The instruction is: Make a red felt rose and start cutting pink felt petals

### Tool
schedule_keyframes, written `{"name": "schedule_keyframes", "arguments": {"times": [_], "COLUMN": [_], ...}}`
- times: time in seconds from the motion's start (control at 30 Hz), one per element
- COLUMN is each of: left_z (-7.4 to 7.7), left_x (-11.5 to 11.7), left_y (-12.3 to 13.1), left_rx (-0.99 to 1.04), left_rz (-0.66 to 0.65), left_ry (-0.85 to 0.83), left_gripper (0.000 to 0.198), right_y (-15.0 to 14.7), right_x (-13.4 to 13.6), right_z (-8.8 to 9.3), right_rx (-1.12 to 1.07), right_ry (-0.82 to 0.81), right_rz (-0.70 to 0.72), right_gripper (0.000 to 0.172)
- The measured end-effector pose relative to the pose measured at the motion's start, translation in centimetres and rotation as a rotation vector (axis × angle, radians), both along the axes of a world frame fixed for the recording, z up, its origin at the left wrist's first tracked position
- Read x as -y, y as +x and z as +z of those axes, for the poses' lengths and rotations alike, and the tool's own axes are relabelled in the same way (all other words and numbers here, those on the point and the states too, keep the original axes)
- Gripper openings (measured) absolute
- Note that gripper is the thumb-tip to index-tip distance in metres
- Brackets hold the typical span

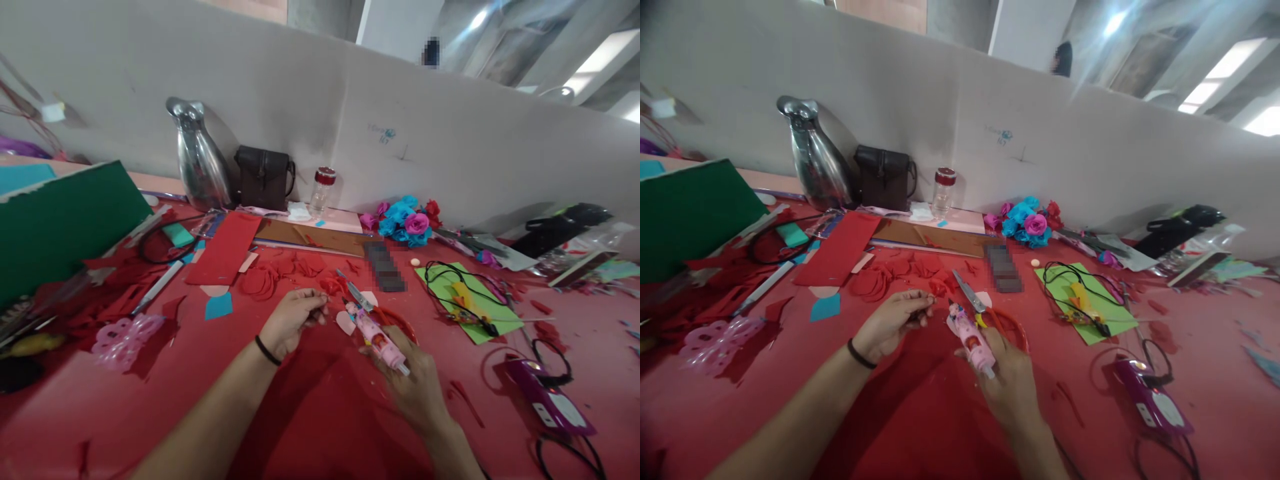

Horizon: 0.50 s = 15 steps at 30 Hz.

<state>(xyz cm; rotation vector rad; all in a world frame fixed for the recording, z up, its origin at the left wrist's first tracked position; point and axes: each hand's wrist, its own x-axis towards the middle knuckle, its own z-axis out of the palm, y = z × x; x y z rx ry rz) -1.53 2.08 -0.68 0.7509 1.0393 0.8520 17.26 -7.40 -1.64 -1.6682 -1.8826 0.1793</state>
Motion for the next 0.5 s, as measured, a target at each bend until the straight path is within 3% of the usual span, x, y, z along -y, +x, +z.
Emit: {"name": "schedule_keyframes", "arguments": {"times": [0.2,0.33,0.4,0.5], "left_z": [0.0,0.1,0.2,0.1], "left_x": [0.2,0.6,0.8,0.8], "left_y": [-0.4,-0.4,-0.4,-0.2], "left_rx": [0.146,0.320,0.365,0.348], "left_rz": [0.056,0.110,0.162,0.247], "left_ry": [0.017,0.001,-0.040,-0.050], "left_gripper": [0.012,0.019,0.019,0.017], "right_y": [6.8,11.2,11.1,7.2], "right_x": [0.2,-0.1,-0.2,-0.8], "right_z": [-0.6,-2.4,-2.6,-1.1], "right_rx": [0.411,0.600,0.630,0.445], "right_ry": [-0.151,-0.103,-0.046,0.119], "right_rz": [-0.279,-0.316,-0.393,-0.409], "right_gripper": [0.017,0.022,0.026,0.033]}}
